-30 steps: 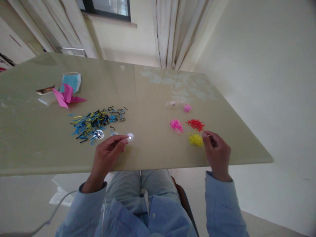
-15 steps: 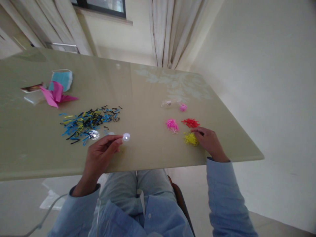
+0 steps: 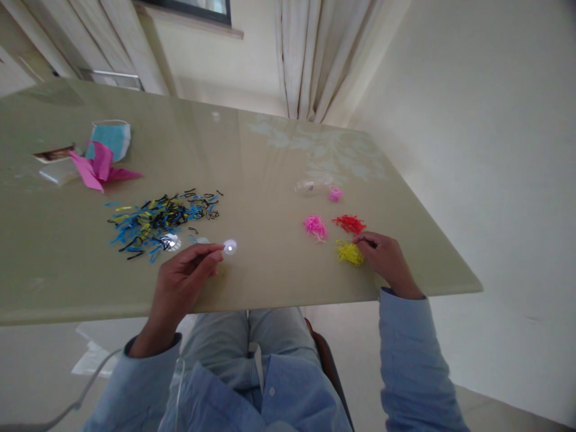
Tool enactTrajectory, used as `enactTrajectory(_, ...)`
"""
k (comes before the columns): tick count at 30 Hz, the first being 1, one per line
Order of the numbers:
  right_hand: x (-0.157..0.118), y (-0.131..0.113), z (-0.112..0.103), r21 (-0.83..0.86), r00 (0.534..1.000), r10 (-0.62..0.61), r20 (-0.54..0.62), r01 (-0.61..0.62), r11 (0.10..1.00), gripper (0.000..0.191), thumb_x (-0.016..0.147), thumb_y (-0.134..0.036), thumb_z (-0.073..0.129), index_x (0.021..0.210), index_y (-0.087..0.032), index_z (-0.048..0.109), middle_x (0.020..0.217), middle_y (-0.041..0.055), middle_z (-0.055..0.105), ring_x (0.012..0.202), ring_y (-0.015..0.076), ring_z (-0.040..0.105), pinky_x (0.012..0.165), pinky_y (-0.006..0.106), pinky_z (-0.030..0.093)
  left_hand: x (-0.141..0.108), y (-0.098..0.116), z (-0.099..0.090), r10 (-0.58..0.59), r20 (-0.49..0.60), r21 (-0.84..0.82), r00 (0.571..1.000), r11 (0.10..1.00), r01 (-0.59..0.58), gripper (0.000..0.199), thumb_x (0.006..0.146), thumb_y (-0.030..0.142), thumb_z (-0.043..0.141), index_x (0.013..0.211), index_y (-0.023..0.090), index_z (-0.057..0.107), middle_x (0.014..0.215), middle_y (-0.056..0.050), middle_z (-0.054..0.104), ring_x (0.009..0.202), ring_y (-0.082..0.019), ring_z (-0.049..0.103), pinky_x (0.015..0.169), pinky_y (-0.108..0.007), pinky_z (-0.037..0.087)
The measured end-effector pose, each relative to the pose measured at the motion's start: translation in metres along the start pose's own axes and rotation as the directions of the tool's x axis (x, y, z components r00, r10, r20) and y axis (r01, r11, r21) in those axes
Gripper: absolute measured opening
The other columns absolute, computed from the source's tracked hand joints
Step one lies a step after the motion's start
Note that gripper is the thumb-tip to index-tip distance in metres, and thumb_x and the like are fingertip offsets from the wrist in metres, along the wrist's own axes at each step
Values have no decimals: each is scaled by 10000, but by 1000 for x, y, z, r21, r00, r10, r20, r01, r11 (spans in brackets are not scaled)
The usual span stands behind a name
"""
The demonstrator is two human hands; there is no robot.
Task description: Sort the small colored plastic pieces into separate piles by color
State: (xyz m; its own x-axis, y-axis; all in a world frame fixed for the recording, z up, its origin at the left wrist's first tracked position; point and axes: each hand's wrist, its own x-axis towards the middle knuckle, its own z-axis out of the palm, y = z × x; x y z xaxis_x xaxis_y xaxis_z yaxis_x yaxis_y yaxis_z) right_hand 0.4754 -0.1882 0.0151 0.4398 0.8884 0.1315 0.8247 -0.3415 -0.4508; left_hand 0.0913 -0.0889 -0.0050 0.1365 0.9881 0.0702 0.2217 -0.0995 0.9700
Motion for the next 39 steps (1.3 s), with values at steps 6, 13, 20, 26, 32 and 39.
enactTrajectory(6,1,1,3,14,997,49,-66,-48,999,389,767,-322,488,918,-157,806,786,81,770,623,189,626,629,292,442,0,-1,0,-1,-1,1,1000,1000,1,231,772,408,738,882,208,771,627,14,652,569,-118,580,555,-205,479)
enactTrajectory(13,3,4,7,-51,1000,4,6,-4,999,354,785,-291,485,884,-201,812,836,62,788,678,199,666,663,289,465,0,-4,-1,-26,7,-12,1000,1000,26,218,771,390,745,895,212,770,666,18,671,582,-103,581,566,-187,476)
enactTrajectory(20,0,3,5,-48,999,-19,-38,17,999,333,788,-265,499,875,-192,812,816,57,788,667,195,673,645,280,474,0,-4,-1,-8,5,-6,1000,1000,8,212,778,391,737,891,216,773,652,20,665,574,-104,581,566,-190,476)
enactTrajectory(26,8,-8,7,-85,996,-93,8,94,992,350,815,-234,504,972,-192,814,924,73,800,744,216,724,729,306,521,0,-4,-1,-6,6,-15,1000,1000,6,210,772,387,748,893,218,776,671,19,675,569,-99,587,560,-185,482)
enactTrajectory(32,13,-22,7,-166,973,-182,144,205,965,292,836,-201,527,857,-232,816,911,47,803,863,225,748,792,298,530,0,-6,-2,-3,-3,-38,1000,999,3,191,771,372,758,896,229,778,706,21,686,571,-88,587,556,-173,483)
enactTrajectory(39,7,-17,2,-148,982,-179,64,186,971,285,821,-231,515,784,-226,798,868,49,800,795,224,739,750,304,520,1,-5,0,18,-5,-38,1000,999,-19,192,778,380,750,882,221,777,635,25,653,552,-95,577,540,-182,476)
